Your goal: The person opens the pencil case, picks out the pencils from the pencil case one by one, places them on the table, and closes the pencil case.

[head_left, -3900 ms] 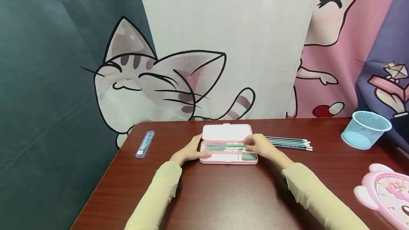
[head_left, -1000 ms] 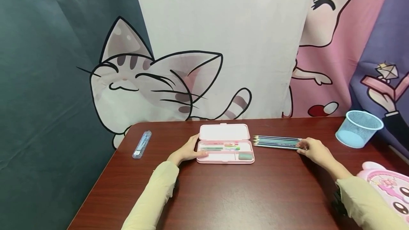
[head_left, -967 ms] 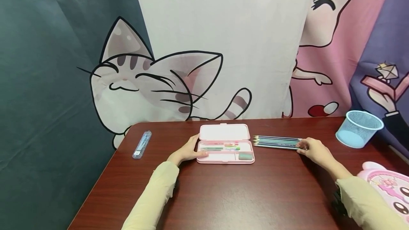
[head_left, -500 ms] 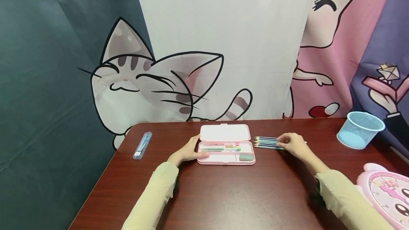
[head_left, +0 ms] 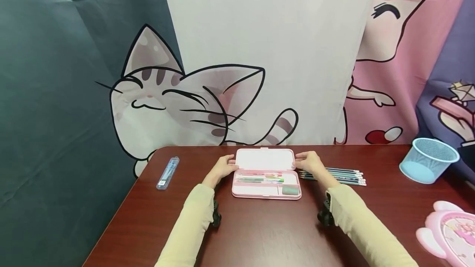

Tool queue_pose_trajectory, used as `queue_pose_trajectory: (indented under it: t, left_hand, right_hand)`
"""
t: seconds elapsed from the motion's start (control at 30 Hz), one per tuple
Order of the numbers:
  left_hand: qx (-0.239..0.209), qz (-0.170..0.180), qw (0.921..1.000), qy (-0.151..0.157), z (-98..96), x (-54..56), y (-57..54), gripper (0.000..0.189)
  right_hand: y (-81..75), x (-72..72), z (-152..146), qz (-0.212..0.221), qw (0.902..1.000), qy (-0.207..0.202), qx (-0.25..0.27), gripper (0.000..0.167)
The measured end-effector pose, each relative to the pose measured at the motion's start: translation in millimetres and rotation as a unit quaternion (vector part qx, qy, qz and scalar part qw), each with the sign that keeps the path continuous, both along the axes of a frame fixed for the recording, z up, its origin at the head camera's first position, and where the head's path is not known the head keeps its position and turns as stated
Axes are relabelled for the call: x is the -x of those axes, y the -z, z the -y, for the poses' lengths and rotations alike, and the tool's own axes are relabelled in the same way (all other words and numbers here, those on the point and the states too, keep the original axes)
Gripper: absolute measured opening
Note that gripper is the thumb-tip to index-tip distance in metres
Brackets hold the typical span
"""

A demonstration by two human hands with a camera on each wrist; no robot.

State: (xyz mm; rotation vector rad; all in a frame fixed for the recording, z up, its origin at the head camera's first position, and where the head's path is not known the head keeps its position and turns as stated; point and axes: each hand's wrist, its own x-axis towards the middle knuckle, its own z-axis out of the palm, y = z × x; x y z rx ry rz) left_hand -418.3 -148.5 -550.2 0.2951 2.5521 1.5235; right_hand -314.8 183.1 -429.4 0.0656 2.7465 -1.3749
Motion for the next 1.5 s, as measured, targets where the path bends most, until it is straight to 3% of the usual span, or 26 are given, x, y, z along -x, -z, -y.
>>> queue_pose_trajectory:
  t: [0.03, 0.13, 0.17, 0.27, 0.33, 0.4, 0.47, 0.57, 0.6, 0.63, 0.7, 0.73, 0.8, 0.83, 0.9, 0.97, 1.1, 1.17, 1.23, 1.37, 1.5]
  left_hand:
    - [-0.009, 0.004, 0.9999, -0.003, 1.7, 11.3, 14.4, 0.070]
    - [-0.019, 0.012, 0.9995, -0.022, -8.4, -23.6, -27.0, 0.058]
    - [-0.005, 0.020, 0.9991, -0.036, -15.2, -42.3, -51.0, 0.053]
    - [0.008, 0.024, 0.9976, -0.064, -29.8, -86.6, -106.8, 0.044]
    - [0.009, 0.023, 0.9968, -0.076, -33.6, -95.2, -118.4, 0.040]
    - [0.003, 0.013, 0.9962, -0.086, -34.6, -93.9, -118.9, 0.036]
    - [-0.009, -0.030, 0.9968, -0.074, -29.6, -79.7, -100.2, 0.030]
    - [-0.015, -0.072, 0.9949, -0.069, -20.6, -45.7, -54.0, 0.028]
    - [-0.025, -0.101, 0.9930, -0.056, -13.8, -27.3, -29.0, 0.028]
    - [-0.020, -0.123, 0.9906, -0.056, -10.3, -14.4, -11.9, 0.028]
    - [-0.001, -0.146, 0.9868, -0.070, -9.1, -5.0, 2.2, 0.028]
    - [0.005, -0.157, 0.9850, -0.070, -9.5, -8.2, 0.6, 0.028]
    - [-0.004, -0.150, 0.9871, -0.057, -12.4, -23.7, -17.8, 0.032]
    - [-0.002, -0.119, 0.9913, -0.056, -18.5, -42.1, -40.2, 0.033]
    - [-0.019, -0.048, 0.9984, -0.023, -23.9, -72.9, -76.3, 0.044]
    - [-0.025, 0.035, 0.9990, 0.011, -26.4, -98.4, -108.2, 0.065]
    - [-0.050, 0.128, 0.9872, 0.082, -21.0, -123.0, -137.9, 0.073]
    - [-0.061, 0.157, 0.9806, 0.100, -18.4, -131.9, -147.3, 0.071]
    - [-0.051, 0.163, 0.9795, 0.107, -17.4, -139.0, -152.5, 0.070]
    - [0.032, 0.108, 0.9875, 0.110, -14.3, -141.3, -142.9, 0.078]
    - [0.122, 0.052, 0.9836, 0.122, -14.1, -142.5, -134.0, 0.086]
  right_hand:
    - [-0.1, 0.0, 1, -0.002, 1.0000, -0.001, 0.005, 0.045]
    - [-1.4, -0.4, 2, -0.015, 0.9998, 0.000, 0.016, 0.043]
    - [-2.3, -0.9, 2, -0.019, 0.9997, 0.001, 0.017, 0.042]
    - [-5.1, -3.4, 2, -0.022, 0.9992, 0.007, 0.032, 0.042]
    - [-7.6, -5.8, 1, -0.016, 0.9977, 0.016, 0.064, 0.044]
    - [-10.7, -8.8, 1, -0.007, 0.9939, 0.025, 0.108, 0.051]
    - [-14.1, -12.0, 1, -0.002, 0.9883, 0.031, 0.149, 0.062]
    - [-19.2, -16.6, 3, -0.001, 0.9817, 0.039, 0.186, 0.075]
    - [-20.6, -18.0, 4, -0.001, 0.9809, 0.040, 0.191, 0.077]
    - [-21.7, -19.2, 5, -0.001, 0.9799, 0.042, 0.195, 0.077]
    - [-23.4, -21.4, 7, -0.001, 0.9782, 0.042, 0.203, 0.075]
    - [-23.8, -22.3, 8, 0.000, 0.9780, 0.041, 0.205, 0.072]
    - [-23.1, -23.3, 7, 0.004, 0.9794, 0.035, 0.199, 0.070]
    - [-22.3, -23.6, 6, 0.004, 0.9796, 0.028, 0.199, 0.068]
    - [-19.9, -24.6, 2, 0.005, 0.9815, 0.005, 0.191, 0.066]
    - [-16.8, -25.9, -3, 0.002, 0.9839, -0.036, 0.175, 0.064]
    - [-12.4, -32.5, -16, 0.002, 0.9835, -0.124, 0.132, 0.060]
    - [-11.5, -37.0, -21, 0.006, 0.9828, -0.155, 0.101, 0.062]
    - [-11.2, -41.6, -23, 0.009, 0.9813, -0.178, 0.072, 0.066]
    - [-7.7, -48.8, -20, -0.013, 0.9774, -0.210, 0.013, 0.074]
    - [-0.8, -54.9, -16, -0.052, 0.9724, -0.226, -0.028, 0.082]
